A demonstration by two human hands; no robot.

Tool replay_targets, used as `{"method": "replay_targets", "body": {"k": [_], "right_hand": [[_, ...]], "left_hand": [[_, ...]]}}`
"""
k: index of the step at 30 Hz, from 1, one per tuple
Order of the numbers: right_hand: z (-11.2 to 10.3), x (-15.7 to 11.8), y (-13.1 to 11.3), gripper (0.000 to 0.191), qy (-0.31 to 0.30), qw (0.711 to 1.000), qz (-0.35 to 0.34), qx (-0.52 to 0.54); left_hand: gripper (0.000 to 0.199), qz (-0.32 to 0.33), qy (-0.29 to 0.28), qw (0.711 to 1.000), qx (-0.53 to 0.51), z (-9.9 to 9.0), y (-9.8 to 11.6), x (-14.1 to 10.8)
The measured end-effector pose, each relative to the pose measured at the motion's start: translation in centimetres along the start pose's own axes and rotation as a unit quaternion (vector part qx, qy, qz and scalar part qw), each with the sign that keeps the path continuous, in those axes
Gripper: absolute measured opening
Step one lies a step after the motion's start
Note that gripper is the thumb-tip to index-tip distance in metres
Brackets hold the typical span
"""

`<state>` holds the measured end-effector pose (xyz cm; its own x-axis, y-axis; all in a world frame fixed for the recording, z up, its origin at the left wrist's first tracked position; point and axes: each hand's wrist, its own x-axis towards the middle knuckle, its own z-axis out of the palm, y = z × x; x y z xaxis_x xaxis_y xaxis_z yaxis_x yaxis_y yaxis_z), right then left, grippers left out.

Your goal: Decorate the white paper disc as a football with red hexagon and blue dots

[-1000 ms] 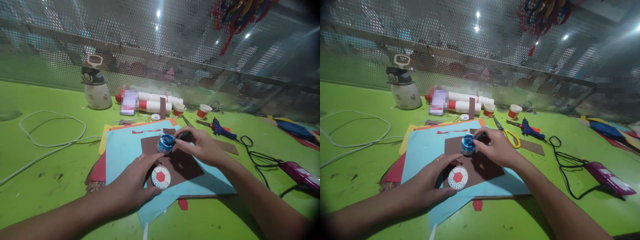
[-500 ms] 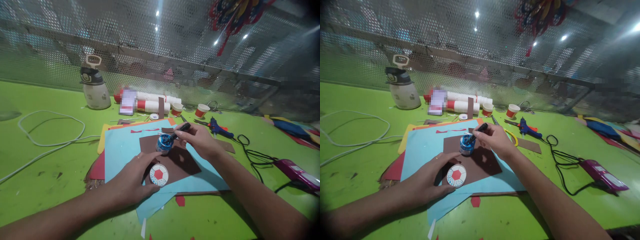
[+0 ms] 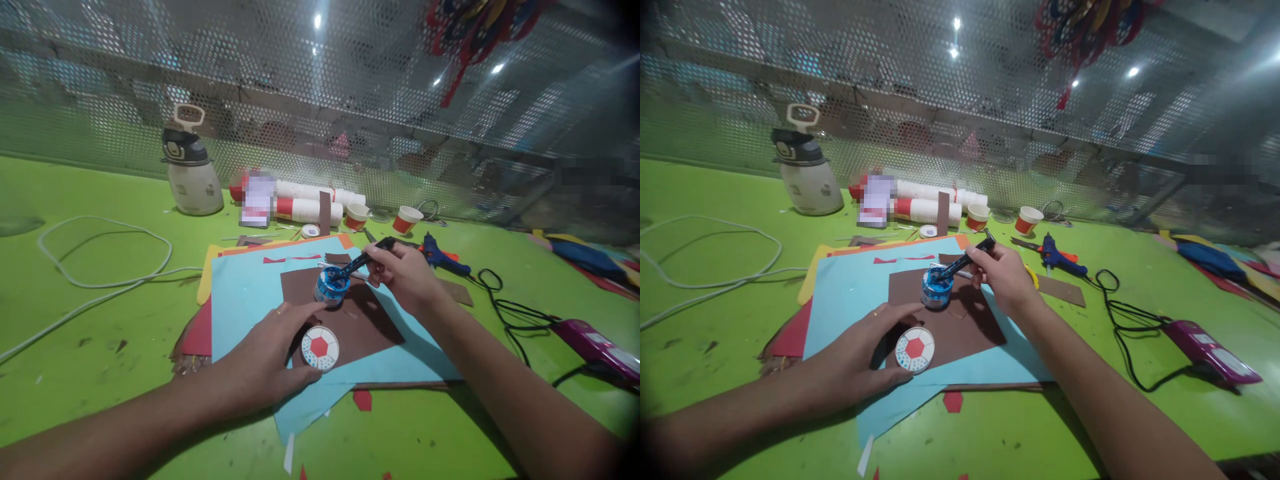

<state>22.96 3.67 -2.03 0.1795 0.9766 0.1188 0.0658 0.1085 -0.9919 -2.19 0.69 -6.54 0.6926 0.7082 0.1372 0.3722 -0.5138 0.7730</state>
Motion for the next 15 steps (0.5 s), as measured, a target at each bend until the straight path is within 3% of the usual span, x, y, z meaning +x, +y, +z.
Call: {"method": "replay_targets", "body": {"k": [15], "right_hand": [[0.7,-1.5,-1.7,0.025,-0.059,0.988,-0.059,-0.133]], "left_hand": [[0.077,0.005,0.004,1.000,-0.008,0.1,-0.1,-0.3]]}}
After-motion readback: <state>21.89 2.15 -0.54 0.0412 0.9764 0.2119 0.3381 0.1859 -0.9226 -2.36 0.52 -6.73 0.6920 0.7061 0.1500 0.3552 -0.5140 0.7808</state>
